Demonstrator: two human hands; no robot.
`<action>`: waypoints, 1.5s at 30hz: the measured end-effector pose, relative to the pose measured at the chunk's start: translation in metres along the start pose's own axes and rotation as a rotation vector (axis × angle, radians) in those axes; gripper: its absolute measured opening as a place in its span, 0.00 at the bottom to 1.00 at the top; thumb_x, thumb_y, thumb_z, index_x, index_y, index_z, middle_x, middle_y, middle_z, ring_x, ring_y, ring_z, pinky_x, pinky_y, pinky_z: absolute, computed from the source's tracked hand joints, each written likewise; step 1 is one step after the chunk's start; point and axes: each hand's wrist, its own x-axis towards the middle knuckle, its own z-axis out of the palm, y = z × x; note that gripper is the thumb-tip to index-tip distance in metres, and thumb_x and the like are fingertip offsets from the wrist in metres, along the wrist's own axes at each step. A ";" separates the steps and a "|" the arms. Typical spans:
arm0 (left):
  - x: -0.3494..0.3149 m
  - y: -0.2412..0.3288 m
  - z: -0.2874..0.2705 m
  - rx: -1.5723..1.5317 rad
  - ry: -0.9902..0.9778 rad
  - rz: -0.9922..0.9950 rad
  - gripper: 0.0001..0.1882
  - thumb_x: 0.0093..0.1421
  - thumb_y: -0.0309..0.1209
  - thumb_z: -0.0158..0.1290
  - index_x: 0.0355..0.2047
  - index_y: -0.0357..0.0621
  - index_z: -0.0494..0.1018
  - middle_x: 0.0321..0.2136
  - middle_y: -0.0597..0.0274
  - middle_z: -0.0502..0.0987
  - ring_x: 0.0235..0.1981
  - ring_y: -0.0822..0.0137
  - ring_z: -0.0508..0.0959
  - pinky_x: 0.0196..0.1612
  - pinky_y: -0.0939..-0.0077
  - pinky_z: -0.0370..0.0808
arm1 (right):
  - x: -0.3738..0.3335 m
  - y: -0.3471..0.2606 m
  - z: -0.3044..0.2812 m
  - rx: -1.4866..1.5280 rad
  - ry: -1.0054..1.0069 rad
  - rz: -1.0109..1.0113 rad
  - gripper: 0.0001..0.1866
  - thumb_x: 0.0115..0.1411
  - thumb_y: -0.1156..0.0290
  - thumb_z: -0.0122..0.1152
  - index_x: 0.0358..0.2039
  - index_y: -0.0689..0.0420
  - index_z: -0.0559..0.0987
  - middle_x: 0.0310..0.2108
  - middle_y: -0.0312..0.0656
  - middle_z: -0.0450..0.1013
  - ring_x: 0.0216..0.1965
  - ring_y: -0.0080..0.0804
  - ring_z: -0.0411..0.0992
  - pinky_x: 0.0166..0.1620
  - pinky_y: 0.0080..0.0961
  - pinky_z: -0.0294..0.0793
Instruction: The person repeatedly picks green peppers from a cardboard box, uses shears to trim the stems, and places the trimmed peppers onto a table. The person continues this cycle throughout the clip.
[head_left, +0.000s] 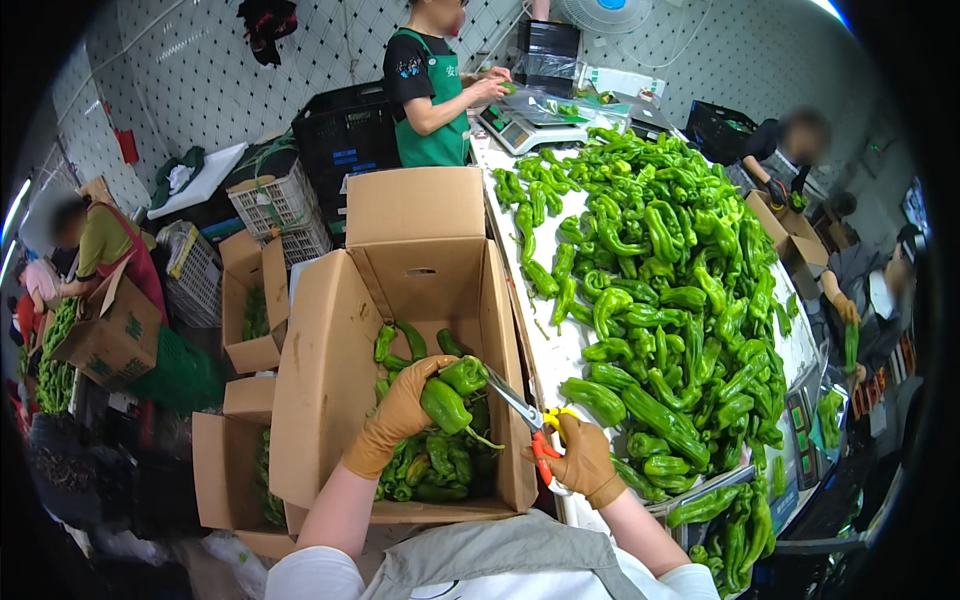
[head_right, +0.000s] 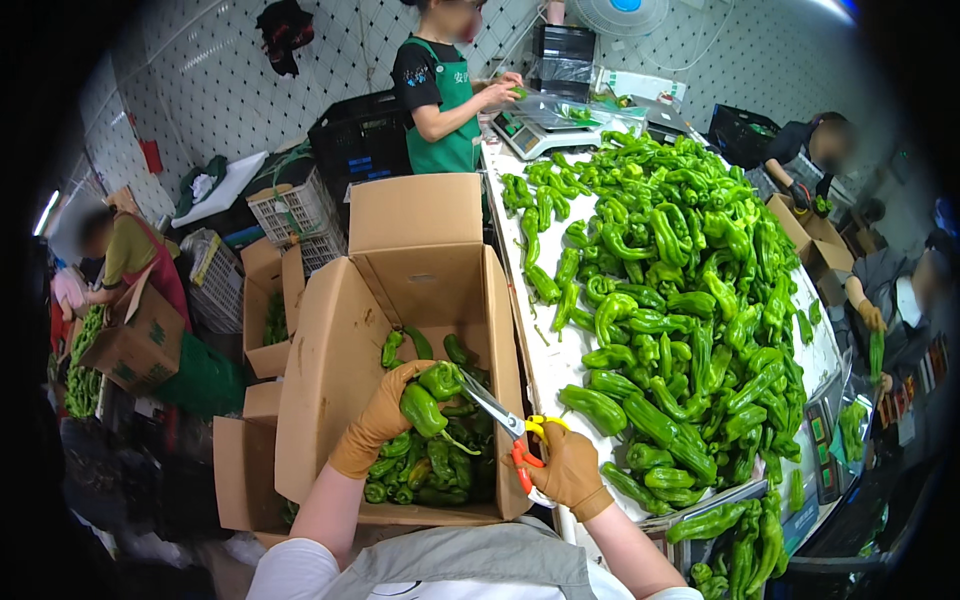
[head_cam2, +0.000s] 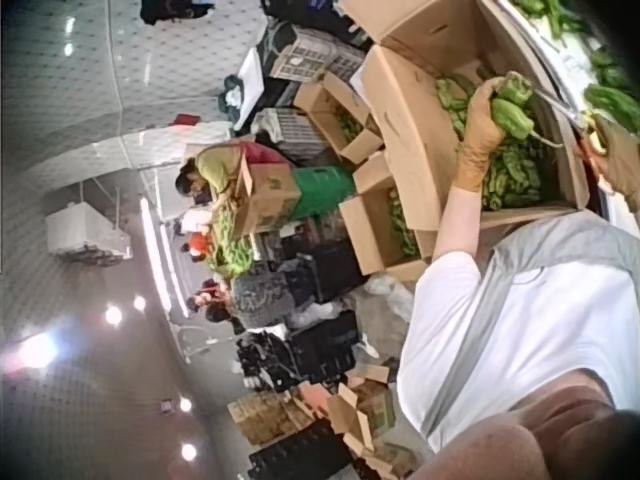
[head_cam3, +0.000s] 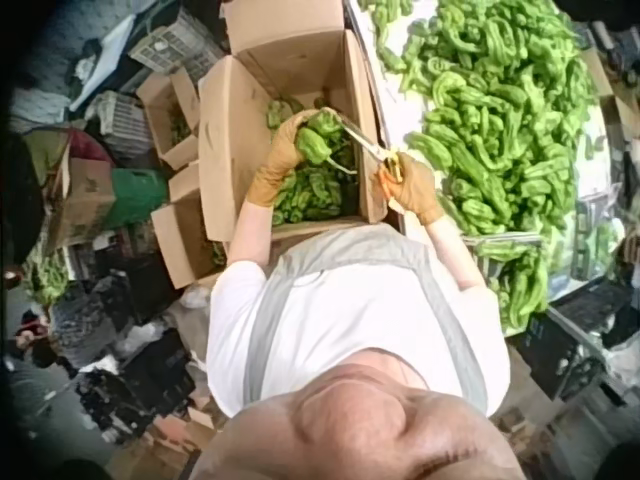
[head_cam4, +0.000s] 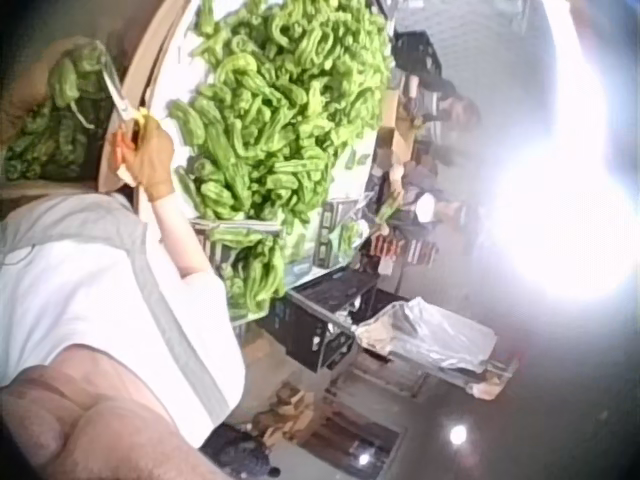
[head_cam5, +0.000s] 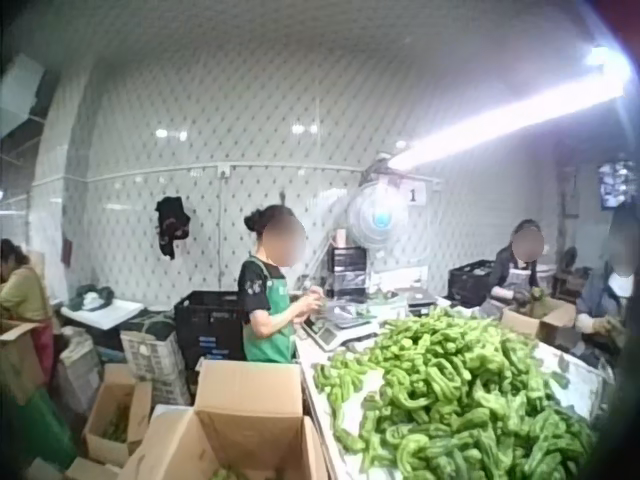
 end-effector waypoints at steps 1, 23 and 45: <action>-0.005 0.008 -0.001 0.050 0.023 0.023 0.29 0.41 0.25 0.64 0.46 0.40 0.69 0.40 0.60 0.75 0.41 0.69 0.74 0.47 0.77 0.69 | -0.001 -0.006 -0.007 -0.033 0.039 -0.013 0.33 0.43 0.39 0.62 0.31 0.59 0.73 0.22 0.48 0.72 0.22 0.48 0.70 0.24 0.38 0.68; -0.055 0.023 0.031 -1.019 0.308 -0.452 0.18 0.51 0.22 0.57 0.44 0.39 0.70 0.34 0.60 0.76 0.34 0.66 0.78 0.41 0.73 0.75 | -0.024 -0.028 -0.021 -0.016 0.121 -0.204 0.27 0.42 0.48 0.67 0.31 0.58 0.73 0.21 0.47 0.70 0.22 0.44 0.70 0.25 0.34 0.67; -0.060 0.023 0.061 -0.834 0.317 -0.470 0.15 0.54 0.26 0.57 0.43 0.42 0.71 0.35 0.67 0.76 0.36 0.71 0.76 0.39 0.76 0.73 | -0.018 -0.024 -0.016 -0.181 0.183 -0.245 0.31 0.42 0.43 0.66 0.35 0.56 0.74 0.20 0.41 0.72 0.22 0.41 0.71 0.24 0.33 0.69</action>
